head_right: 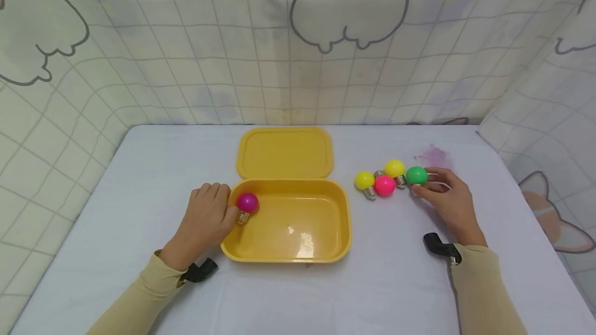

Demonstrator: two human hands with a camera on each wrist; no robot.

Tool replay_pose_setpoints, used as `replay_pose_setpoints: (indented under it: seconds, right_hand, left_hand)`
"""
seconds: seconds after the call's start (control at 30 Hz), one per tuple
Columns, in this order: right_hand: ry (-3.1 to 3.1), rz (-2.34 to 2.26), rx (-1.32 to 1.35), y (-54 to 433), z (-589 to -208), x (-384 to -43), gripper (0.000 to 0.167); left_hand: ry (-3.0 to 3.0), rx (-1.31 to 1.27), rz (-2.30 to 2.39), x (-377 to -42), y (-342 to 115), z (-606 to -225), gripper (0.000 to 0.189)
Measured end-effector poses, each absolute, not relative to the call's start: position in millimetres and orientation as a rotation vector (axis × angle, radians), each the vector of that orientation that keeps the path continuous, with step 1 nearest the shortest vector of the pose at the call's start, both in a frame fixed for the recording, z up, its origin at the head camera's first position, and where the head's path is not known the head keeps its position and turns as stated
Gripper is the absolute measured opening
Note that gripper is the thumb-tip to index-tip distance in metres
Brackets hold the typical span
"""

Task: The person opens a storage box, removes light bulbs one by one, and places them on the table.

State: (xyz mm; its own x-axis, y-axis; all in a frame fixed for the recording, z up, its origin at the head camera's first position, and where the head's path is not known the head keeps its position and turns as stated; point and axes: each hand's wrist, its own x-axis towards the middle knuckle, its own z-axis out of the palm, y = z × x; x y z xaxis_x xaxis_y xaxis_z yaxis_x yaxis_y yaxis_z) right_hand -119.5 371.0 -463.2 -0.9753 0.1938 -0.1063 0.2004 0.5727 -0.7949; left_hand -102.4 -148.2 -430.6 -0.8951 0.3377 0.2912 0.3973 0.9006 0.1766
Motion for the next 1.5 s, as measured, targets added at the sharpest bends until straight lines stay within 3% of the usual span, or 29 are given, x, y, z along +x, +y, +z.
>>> replay_pose_setpoints:
  seconds: [0.53,0.87,1.1,1.5]
  right_hand:
    - [2.821,-1.226,0.352,362,-456,-126,0.076]
    - [2.724,-1.413,0.469,366,-451,-130,0.065]
    - [2.688,-1.79,0.525,356,-435,-126,0.037]
    - [2.948,-1.442,0.286,301,-394,-133,0.044]
  left_hand:
    - [-2.824,-0.515,-0.365,-100,-154,-432,0.017]
    - [-2.78,-0.52,-0.377,-98,-158,-433,0.016]
    - [-2.797,-0.543,-0.365,-99,-156,-432,0.017]
    - [-2.824,-0.552,-0.349,-103,-152,-432,0.018]
